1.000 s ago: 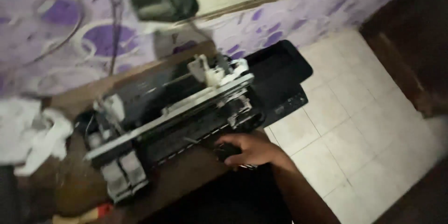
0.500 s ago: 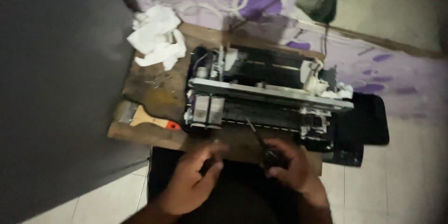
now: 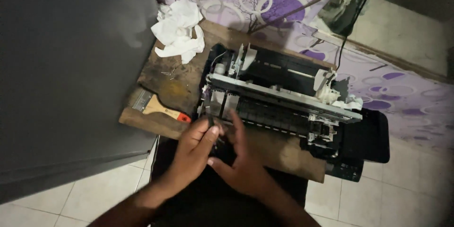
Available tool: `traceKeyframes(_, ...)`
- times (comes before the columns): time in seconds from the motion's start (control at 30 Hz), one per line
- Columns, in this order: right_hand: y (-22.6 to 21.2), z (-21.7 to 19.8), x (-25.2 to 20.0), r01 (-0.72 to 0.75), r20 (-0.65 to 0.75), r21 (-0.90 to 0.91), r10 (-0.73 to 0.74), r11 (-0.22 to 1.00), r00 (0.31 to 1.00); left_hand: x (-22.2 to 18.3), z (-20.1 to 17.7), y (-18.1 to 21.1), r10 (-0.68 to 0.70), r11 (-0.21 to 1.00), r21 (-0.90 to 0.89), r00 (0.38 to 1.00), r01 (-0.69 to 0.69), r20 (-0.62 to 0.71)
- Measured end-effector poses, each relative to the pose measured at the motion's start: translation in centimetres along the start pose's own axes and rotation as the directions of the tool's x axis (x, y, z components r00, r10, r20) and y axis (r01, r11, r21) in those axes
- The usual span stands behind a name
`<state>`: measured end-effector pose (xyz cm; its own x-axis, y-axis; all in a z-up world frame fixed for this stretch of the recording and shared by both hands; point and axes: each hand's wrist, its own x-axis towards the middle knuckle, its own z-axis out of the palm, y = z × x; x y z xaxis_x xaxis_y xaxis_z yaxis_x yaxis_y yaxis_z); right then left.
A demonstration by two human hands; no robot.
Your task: Reassembling the internal carriage and components of an inkjet printer using a screwdriver.
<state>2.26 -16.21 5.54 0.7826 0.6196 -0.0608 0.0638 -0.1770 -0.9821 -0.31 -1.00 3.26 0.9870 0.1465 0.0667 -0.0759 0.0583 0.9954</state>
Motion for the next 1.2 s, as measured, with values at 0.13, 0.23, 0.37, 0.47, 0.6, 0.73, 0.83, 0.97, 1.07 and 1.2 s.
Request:
traceKeyframes(0.13,-0.5,-1.7,-1.0,-0.14,0.01,-0.105,0.142,0.984,0.99,2.4,-2.1,2.5,-0.089,0.996,-0.023,0.996,0.089,-0.025)
traceKeyframes(0.23,1.0,-3.8,-2.4,-0.103,-0.042,-0.097,0.1,0.99,0.994,6.5,-5.8,5.9,-0.499,0.799,0.291,0.85,0.526,-0.168)
traceKeyframes(0.37,5.5,-6.4,-5.1,-0.354,-0.302,-0.252,0.275,0.901,0.913,14.6,-11.0,4.8,-0.043,0.728,0.685,0.999,0.039,-0.012)
traceKeyframes(0.47,7.7,-7.3,-6.3,-0.465,-0.375,-0.221,0.365,0.857,0.852,20.6,-12.4,4.3,-0.116,0.575,0.817,0.985,-0.039,0.129)
traceKeyframes(0.6,8.5,-6.6,-7.2,-0.49,-0.323,-0.322,0.393,0.81,0.861,27.7,-12.6,-1.5,-0.188,0.156,0.977,0.966,-0.148,0.177)
traceKeyframes(0.73,10.5,-5.5,-7.6,-0.387,-0.343,-0.342,0.27,0.856,0.9,30.8,-13.6,-9.0,-0.156,-0.026,0.979,0.968,-0.201,0.195)
traceKeyframes(0.83,10.1,-5.4,-7.3,-0.379,-0.21,-0.269,0.33,0.886,0.92,31.0,-14.3,-12.8,0.036,-0.117,0.963,0.968,-0.243,0.248)
traceKeyframes(0.97,9.4,-6.0,-7.1,-0.285,-0.191,-0.345,0.231,0.894,0.954,27.2,-14.5,-10.3,0.219,0.156,0.959,0.955,-0.238,0.201)
traceKeyframes(1.07,9.2,-6.5,-6.8,-0.234,-0.219,-0.457,0.147,0.858,0.965,22.5,-15.0,-7.6,0.393,0.315,0.904,0.907,-0.289,0.152)
traceKeyframes(1.2,8.6,-6.5,-6.3,-0.39,-0.275,-0.41,0.296,0.825,0.915,15.4,-14.7,-6.3,0.281,0.266,0.959,0.959,-0.097,0.019)
